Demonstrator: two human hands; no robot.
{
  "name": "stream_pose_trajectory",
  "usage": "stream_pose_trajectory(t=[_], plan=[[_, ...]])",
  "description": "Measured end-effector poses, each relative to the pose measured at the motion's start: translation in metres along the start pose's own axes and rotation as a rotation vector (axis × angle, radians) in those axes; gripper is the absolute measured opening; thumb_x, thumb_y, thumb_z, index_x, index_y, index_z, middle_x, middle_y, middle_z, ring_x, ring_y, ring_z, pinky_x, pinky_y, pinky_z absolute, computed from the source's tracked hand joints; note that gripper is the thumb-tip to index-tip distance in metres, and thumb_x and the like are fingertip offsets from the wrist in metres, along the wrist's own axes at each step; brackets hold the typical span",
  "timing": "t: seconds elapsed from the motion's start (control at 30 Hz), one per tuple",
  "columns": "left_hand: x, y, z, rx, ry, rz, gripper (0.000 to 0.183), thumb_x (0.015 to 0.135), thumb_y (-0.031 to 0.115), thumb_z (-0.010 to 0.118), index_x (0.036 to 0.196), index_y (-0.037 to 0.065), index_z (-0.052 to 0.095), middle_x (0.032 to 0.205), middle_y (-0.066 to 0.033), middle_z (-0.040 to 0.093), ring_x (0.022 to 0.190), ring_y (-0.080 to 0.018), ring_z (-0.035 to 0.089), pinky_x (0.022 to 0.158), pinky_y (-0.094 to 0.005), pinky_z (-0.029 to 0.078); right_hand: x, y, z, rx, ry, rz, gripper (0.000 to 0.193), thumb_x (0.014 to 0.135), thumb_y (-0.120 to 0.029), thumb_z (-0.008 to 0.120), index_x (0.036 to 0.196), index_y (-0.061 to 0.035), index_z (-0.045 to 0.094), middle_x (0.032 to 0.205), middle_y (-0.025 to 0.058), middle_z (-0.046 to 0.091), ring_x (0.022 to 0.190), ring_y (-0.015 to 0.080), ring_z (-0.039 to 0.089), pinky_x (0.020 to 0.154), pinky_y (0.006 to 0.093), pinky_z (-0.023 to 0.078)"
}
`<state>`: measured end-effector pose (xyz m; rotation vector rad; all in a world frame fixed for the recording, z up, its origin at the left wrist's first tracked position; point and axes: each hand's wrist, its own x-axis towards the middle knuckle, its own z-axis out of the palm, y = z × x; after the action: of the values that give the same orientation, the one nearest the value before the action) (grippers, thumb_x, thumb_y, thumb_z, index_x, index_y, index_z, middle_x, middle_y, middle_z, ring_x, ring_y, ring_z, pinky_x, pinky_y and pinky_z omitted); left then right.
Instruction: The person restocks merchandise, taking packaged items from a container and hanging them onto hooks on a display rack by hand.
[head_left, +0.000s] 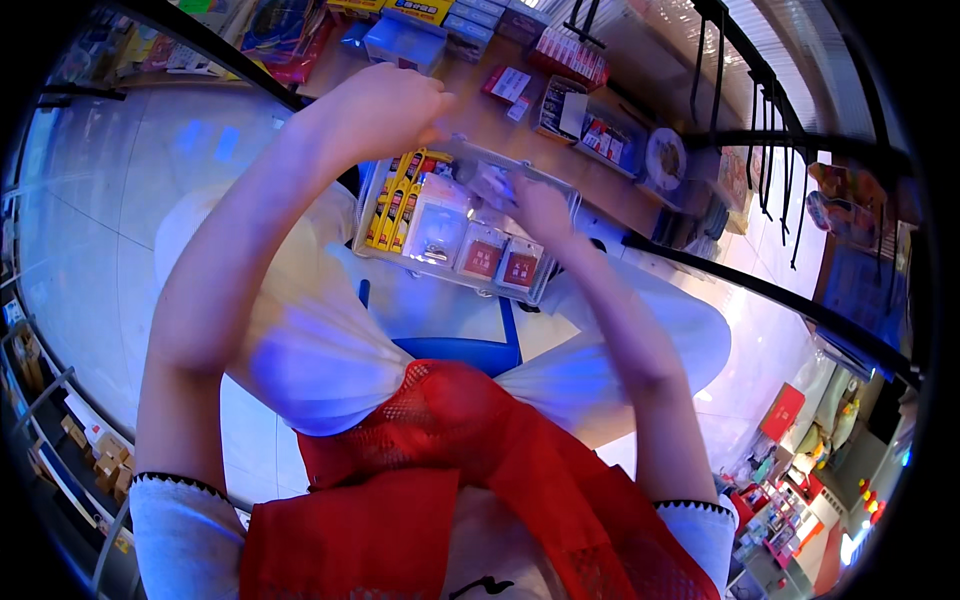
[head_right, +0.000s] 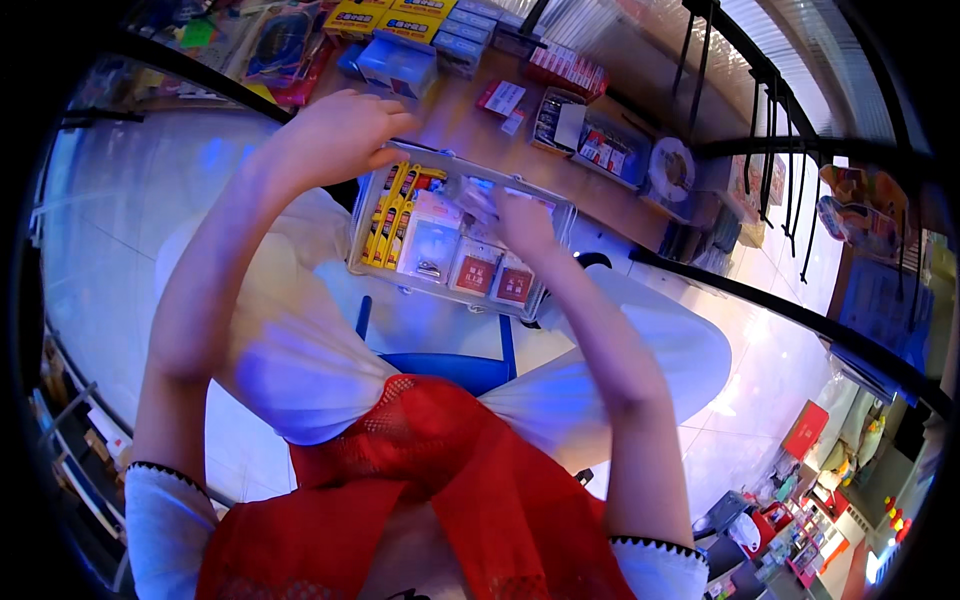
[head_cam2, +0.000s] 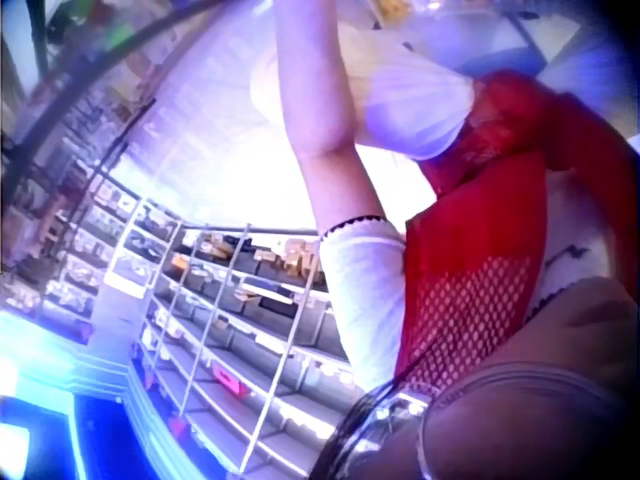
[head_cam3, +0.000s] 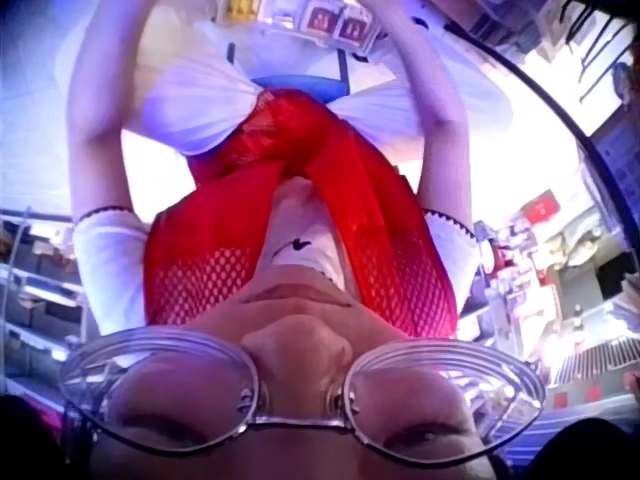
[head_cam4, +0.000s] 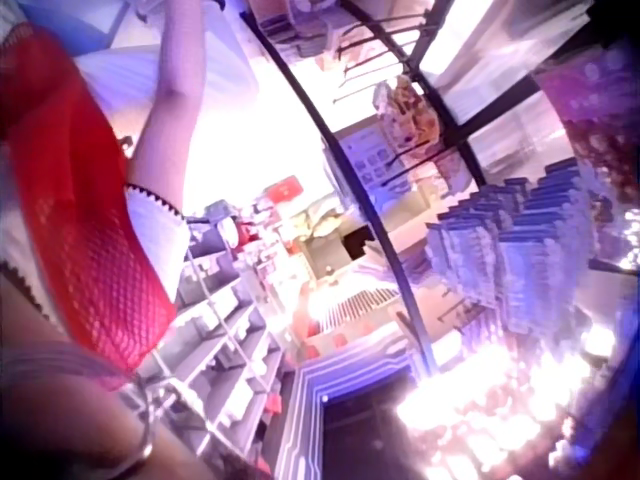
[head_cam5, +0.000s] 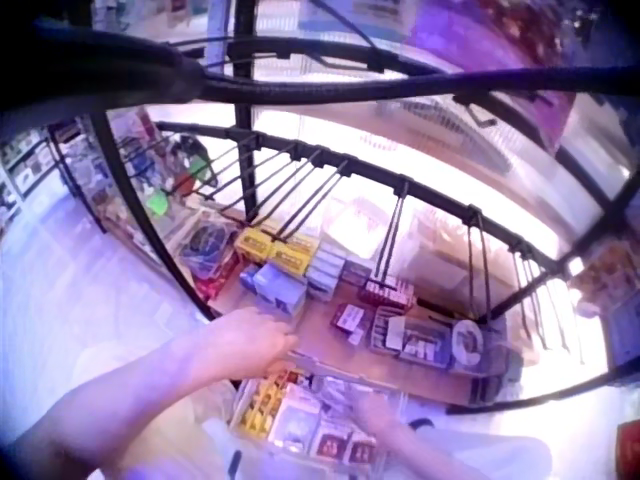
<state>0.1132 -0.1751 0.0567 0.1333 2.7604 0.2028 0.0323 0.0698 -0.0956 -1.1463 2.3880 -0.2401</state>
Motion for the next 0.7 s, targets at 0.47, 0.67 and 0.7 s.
stream_pose_trajectory(t=[0.47, 0.67, 0.7], plan=[[0.001, 0.048, -0.023, -0.925, -0.110, 0.238, 0.027, 0.077, 0.014, 0.065, 0.097, -0.002, 0.056, 0.078, -0.0063, 0.061, 0.070, -0.0108, 0.055, 0.065, -0.0252, 0.044, -0.082, -0.004, -0.203, 0.940, -0.057, 0.017, 0.033, 0.080, -0.016, 0.062, 0.106, 0.0023, 0.056, 0.088, 0.0059, 0.063, 0.075, 0.0106, 0.060, 0.067, 0.0233, 0.049], [0.004, 0.067, -0.015, -1.133, -0.175, 0.060, 0.025, 0.079, 0.013, 0.064, 0.099, -0.001, 0.056, 0.084, -0.0022, 0.060, 0.078, -0.0053, 0.051, 0.069, -0.0227, 0.043, -0.081, 0.002, -0.184, 1.483, 0.110, 0.234, 0.031, 0.085, -0.014, 0.057, 0.112, 0.0024, 0.053, 0.093, 0.0071, 0.062, 0.079, 0.0119, 0.061, 0.072, 0.0250, 0.051], [0.005, 0.070, -0.014, -1.095, -0.128, 0.081, 0.028, 0.079, 0.015, 0.064, 0.101, -0.001, 0.056, 0.083, -0.0036, 0.060, 0.076, -0.0070, 0.053, 0.070, -0.0236, 0.044, -0.080, 0.006, -0.182, 1.490, 0.098, 0.254, 0.030, 0.086, -0.013, 0.055, 0.112, 0.0017, 0.053, 0.095, 0.0075, 0.061, 0.084, 0.0129, 0.061, 0.075, 0.0265, 0.051]])
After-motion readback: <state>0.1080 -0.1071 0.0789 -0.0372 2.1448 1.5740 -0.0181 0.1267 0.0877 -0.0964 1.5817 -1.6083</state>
